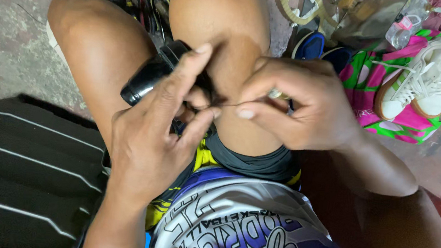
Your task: The person sits on the floor and sews a black shoe using a needle and thread. They repeatedly push the needle through the shoe's upper and pull the thread tight to secure the stitching.
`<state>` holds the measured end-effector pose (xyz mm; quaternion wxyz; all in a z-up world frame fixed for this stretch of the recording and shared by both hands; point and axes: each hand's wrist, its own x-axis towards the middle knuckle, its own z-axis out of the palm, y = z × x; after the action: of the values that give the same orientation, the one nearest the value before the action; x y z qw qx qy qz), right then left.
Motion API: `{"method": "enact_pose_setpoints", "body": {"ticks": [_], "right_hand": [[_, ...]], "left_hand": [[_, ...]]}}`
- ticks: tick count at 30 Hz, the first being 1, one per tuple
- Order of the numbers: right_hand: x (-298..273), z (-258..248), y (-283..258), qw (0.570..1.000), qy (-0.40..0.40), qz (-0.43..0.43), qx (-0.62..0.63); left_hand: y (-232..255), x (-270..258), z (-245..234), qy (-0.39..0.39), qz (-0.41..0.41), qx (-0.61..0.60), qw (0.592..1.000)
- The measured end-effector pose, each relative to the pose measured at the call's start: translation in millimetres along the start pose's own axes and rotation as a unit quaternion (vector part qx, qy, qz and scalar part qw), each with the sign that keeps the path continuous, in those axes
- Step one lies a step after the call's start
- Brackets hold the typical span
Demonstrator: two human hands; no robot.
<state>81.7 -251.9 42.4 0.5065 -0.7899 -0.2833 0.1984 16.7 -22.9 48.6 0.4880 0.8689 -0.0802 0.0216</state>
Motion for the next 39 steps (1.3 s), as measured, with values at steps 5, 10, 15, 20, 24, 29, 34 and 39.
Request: {"method": "enact_pose_setpoints", "body": {"ticks": [5,10,15,20,24,29,34,39], "right_hand": [[24.7,23.6,-4.5,0.984,-0.005,-0.109,-0.144],[13.0,16.0,17.7,0.902,0.054,-0.161,-0.396],[-19.3,-58.6,105.7,0.817,0.114,-0.041,-0.564],[-78.4,-166.0,193.4,0.604,0.154,0.066,-0.779],[-96.1,-153.8,184.7,0.739,0.201,0.112,-0.633],[-68.9,-24.7,96.0,0.938,0.110,0.072,-0.321],[-15.7,30.4,27.4,0.970,0.048,-0.097,-0.218],[4.5,20.5,1.5,0.999,0.030,0.011,0.017]], "left_hand": [[-1.4,-1.6,5.7,0.046,-0.027,0.042,0.998],[-5.4,-12.2,9.2,0.031,-0.060,-0.028,0.997],[-6.4,-9.7,9.4,0.027,-0.048,-0.053,0.997],[-4.6,-7.9,3.6,0.012,-0.060,-0.066,0.996],[-2.5,-1.1,2.0,0.028,-0.008,-0.053,0.998],[-0.4,-0.4,4.4,0.031,-0.022,-0.048,0.998],[-7.6,-10.8,6.3,0.040,-0.004,-0.067,0.997],[-12.9,-35.3,-2.2,0.224,-0.097,-0.103,0.964]]}}
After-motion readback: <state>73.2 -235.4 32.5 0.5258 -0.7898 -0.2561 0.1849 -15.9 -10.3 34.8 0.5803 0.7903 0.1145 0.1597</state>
